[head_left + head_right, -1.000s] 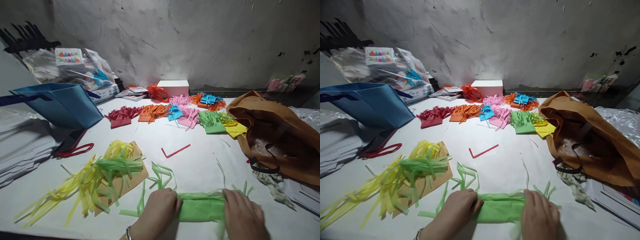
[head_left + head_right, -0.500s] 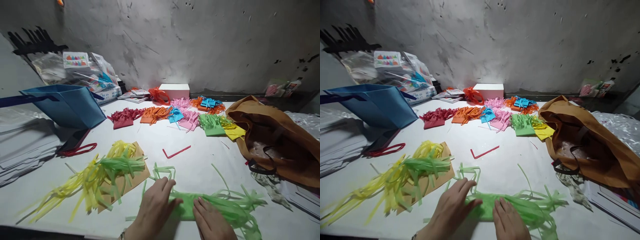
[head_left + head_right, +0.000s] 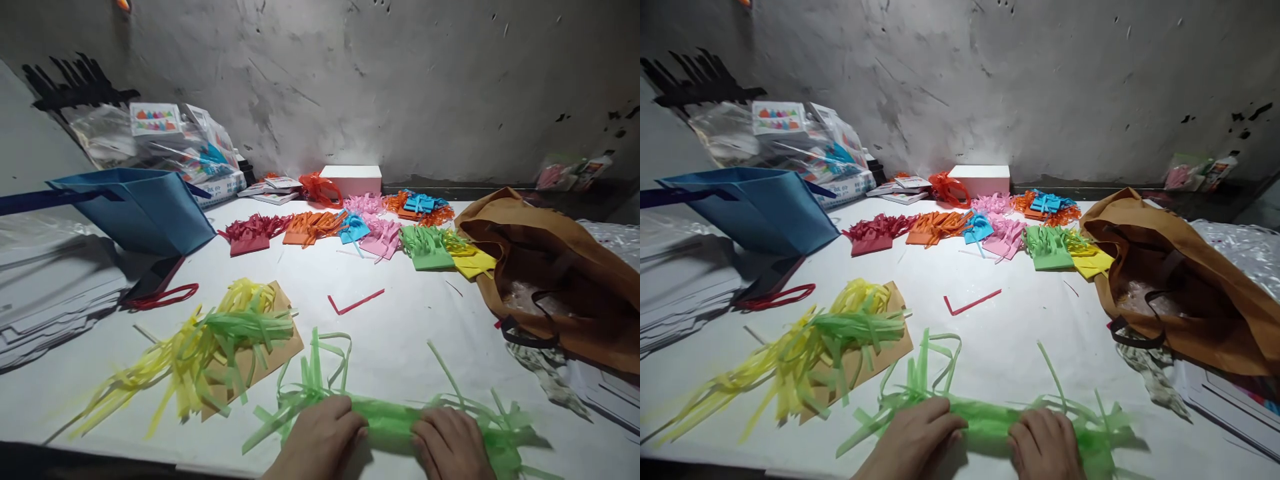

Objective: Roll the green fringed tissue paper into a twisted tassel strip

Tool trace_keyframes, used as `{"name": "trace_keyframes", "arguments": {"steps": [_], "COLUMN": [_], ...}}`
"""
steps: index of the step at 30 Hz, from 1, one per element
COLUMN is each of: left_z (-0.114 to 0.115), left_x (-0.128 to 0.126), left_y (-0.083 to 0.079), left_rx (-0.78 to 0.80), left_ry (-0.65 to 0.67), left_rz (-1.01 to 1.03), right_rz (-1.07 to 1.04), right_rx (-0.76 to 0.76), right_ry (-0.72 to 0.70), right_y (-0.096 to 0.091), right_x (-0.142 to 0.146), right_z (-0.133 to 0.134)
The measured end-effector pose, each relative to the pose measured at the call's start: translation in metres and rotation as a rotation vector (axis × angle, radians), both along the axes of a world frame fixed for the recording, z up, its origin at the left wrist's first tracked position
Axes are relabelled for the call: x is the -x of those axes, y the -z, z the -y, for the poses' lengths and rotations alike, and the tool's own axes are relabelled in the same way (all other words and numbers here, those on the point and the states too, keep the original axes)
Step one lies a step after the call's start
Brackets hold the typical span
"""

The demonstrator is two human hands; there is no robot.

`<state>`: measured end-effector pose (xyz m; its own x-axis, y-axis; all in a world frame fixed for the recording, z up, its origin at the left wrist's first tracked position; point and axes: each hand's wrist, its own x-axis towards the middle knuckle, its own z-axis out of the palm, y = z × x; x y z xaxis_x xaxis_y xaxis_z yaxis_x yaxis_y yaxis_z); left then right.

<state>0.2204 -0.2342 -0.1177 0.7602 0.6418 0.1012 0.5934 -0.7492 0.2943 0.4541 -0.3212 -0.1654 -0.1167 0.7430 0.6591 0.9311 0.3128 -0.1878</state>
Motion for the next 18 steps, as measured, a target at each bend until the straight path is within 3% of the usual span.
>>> {"name": "trace_keyframes", "arguments": {"steps": [4,7,9,11,15,18], "left_z": [-0.010,-0.020,-0.024,-0.025,-0.022,-0.016], "left_x": [-0.013,-0.025,-0.031,-0.033,-0.027,-0.017], "left_y": [-0.018,-0.027,-0.030,-0.031,-0.028,-0.020], "left_rx": [0.120,0.153,0.162,0.166,0.157,0.041], "left_ry": [-0.216,-0.260,-0.249,-0.239,-0.257,-0.222], "left_rz": [-0.199,-0.296,-0.319,-0.325,-0.298,-0.109], "right_rz": [0.019,0.109,0.130,0.112,0.077,0.033], "right_rx": [0.107,0.155,0.103,0.004,-0.079,-0.064], "right_ry": [0.170,0.300,0.364,0.312,-0.001,-0.033], "right_y": [-0.005,-0.013,-0.017,-0.020,-0.016,-0.012], "right_x": [0.012,0.015,0.016,0.020,0.031,0.035], "right_z": [-0.006,-0.008,-0.009,-0.009,-0.010,-0.011]}}
